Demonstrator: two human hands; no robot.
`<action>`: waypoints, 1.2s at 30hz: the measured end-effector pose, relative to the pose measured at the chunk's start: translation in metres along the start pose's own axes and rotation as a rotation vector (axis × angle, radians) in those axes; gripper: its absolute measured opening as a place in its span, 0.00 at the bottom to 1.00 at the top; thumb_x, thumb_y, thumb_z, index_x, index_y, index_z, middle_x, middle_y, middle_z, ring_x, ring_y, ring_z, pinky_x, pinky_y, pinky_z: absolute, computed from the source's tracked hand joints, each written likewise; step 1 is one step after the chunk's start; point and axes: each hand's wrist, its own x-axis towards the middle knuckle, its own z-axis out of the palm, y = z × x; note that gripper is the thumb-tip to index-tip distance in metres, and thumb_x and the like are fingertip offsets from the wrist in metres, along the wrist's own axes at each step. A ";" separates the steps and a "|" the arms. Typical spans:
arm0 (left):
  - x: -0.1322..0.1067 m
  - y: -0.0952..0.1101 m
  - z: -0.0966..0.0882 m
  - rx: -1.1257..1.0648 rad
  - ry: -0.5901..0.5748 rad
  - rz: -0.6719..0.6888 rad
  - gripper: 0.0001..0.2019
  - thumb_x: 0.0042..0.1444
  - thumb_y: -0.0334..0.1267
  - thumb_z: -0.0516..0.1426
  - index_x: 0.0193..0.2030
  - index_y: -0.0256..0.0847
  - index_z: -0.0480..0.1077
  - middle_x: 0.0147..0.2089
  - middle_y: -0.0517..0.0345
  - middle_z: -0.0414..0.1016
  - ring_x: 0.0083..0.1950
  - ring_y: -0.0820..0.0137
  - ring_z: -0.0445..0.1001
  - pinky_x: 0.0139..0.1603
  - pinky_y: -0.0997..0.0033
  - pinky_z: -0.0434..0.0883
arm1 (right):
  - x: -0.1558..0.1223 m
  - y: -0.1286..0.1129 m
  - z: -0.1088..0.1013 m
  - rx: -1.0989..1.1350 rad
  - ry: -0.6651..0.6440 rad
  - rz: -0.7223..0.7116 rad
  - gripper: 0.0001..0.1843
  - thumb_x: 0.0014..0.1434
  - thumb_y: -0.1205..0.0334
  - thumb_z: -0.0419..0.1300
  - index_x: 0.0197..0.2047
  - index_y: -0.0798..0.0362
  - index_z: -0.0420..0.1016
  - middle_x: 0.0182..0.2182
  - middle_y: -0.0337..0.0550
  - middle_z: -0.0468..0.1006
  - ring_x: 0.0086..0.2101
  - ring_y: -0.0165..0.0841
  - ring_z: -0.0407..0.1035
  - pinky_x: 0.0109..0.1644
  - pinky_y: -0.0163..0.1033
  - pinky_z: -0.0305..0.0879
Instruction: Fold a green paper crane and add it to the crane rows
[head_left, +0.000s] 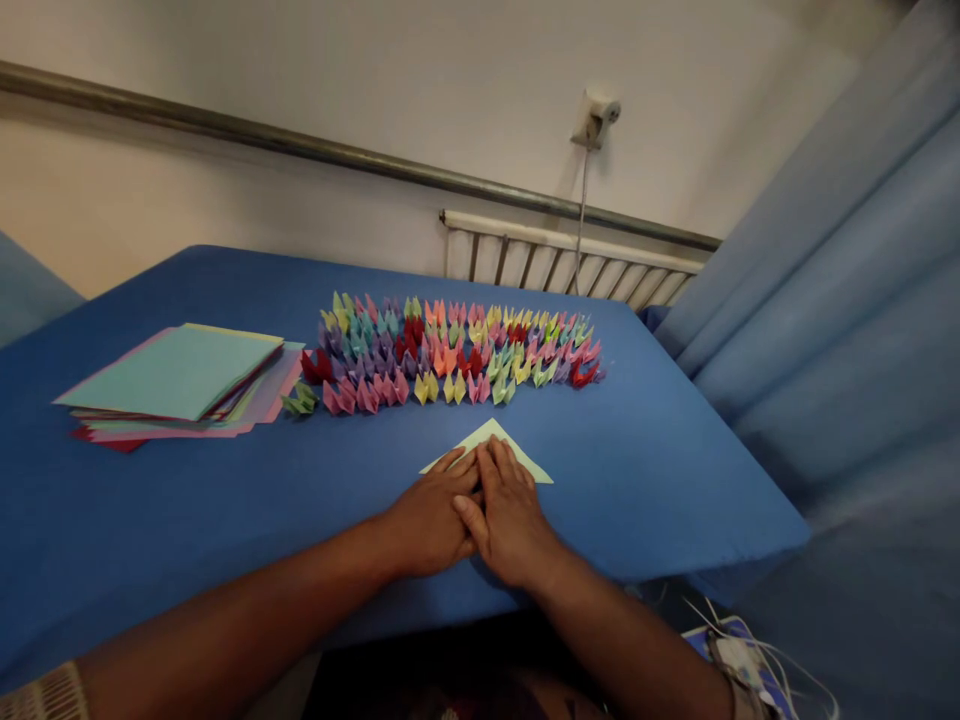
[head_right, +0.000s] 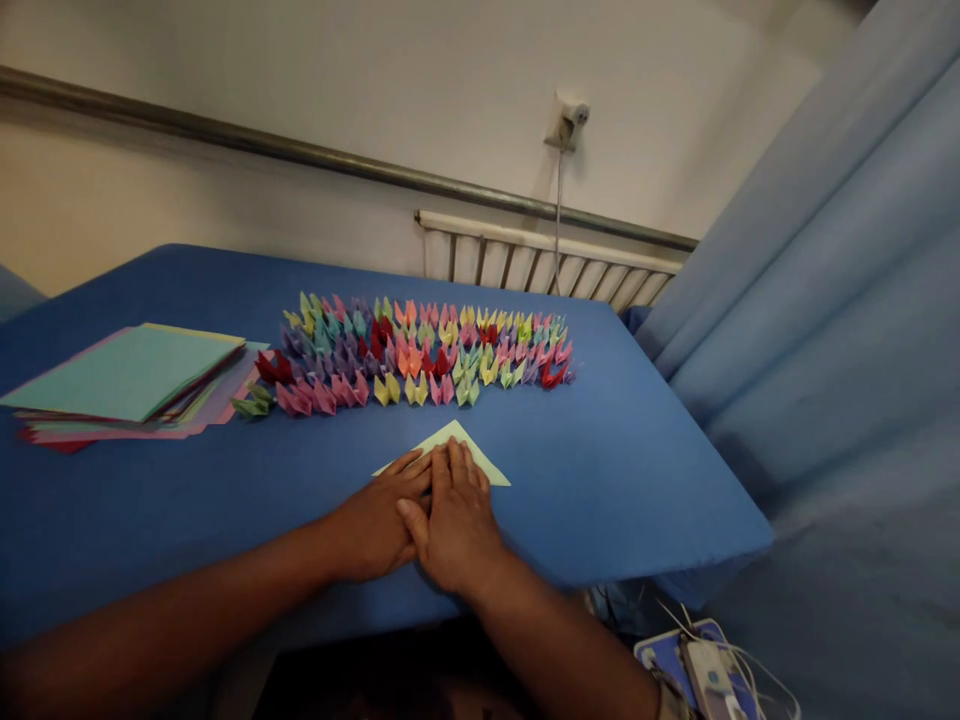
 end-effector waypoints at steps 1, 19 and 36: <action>0.000 -0.001 0.001 0.007 -0.022 -0.013 0.34 0.59 0.48 0.55 0.70 0.45 0.53 0.74 0.49 0.50 0.74 0.53 0.46 0.72 0.48 0.44 | -0.003 0.003 0.000 -0.023 0.003 0.016 0.40 0.68 0.45 0.46 0.71 0.67 0.48 0.70 0.61 0.46 0.69 0.49 0.40 0.70 0.57 0.45; -0.072 -0.023 0.001 0.234 0.117 -0.319 0.40 0.60 0.64 0.48 0.68 0.33 0.59 0.72 0.38 0.53 0.72 0.46 0.51 0.68 0.45 0.52 | -0.019 0.020 -0.006 -0.229 -0.075 -0.007 0.41 0.64 0.37 0.50 0.72 0.51 0.50 0.71 0.64 0.44 0.69 0.57 0.40 0.66 0.61 0.46; -0.011 0.012 0.003 0.054 -0.059 -0.121 0.46 0.60 0.67 0.45 0.72 0.28 0.48 0.74 0.33 0.43 0.75 0.49 0.39 0.72 0.49 0.46 | -0.034 0.029 -0.010 -0.279 -0.021 0.074 0.39 0.65 0.41 0.49 0.71 0.58 0.54 0.70 0.58 0.50 0.69 0.53 0.42 0.67 0.60 0.43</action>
